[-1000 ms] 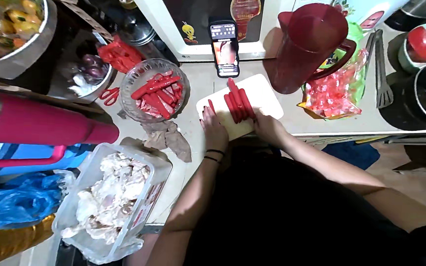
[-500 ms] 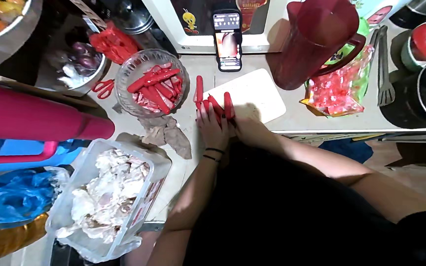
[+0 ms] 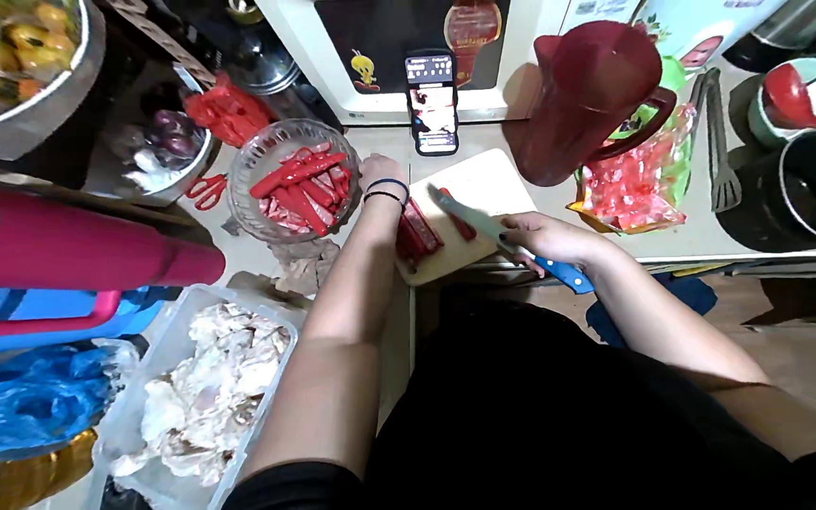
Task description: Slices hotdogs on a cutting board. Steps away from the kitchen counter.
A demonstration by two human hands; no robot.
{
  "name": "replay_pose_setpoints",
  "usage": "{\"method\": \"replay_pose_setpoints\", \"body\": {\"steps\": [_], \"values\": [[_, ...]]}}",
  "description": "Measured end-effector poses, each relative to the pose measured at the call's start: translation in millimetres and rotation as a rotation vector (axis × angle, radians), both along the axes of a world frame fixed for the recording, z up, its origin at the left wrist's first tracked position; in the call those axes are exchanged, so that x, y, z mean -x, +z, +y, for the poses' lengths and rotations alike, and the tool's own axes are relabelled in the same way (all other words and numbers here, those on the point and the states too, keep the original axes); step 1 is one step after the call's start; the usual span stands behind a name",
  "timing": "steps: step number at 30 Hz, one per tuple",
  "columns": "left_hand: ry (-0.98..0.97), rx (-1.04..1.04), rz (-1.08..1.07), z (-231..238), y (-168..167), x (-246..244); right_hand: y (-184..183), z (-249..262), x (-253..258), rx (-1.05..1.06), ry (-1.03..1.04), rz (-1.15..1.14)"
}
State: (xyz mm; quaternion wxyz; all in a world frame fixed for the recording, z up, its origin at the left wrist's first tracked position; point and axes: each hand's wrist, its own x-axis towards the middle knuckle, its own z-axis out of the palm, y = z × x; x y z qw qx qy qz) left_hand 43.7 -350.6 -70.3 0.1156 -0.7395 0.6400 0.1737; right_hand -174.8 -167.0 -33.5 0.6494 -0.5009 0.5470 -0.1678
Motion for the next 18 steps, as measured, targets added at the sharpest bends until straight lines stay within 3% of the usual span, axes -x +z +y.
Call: {"method": "replay_pose_setpoints", "body": {"steps": [3, 7, 13, 16, 18], "values": [[-0.016, 0.046, -0.006, -3, -11, 1, -30, 9, 2, 0.107, -0.146, 0.285], [-0.125, 0.123, -0.053, -5, -15, -2, -50, 13, -24, 0.177, 0.025, 0.561], [-0.155, 0.302, 0.146, 21, 48, 0, -40, 8, -69, 0.291, 0.250, 0.622], [-0.194, 0.241, 0.241, 42, 68, -3, -37, 8, -68, 0.284, 0.225, 0.629], [-0.221, 0.141, 0.263, 49, 59, -5, -36, 10, -62, 0.281, 0.158, 0.636]]}}
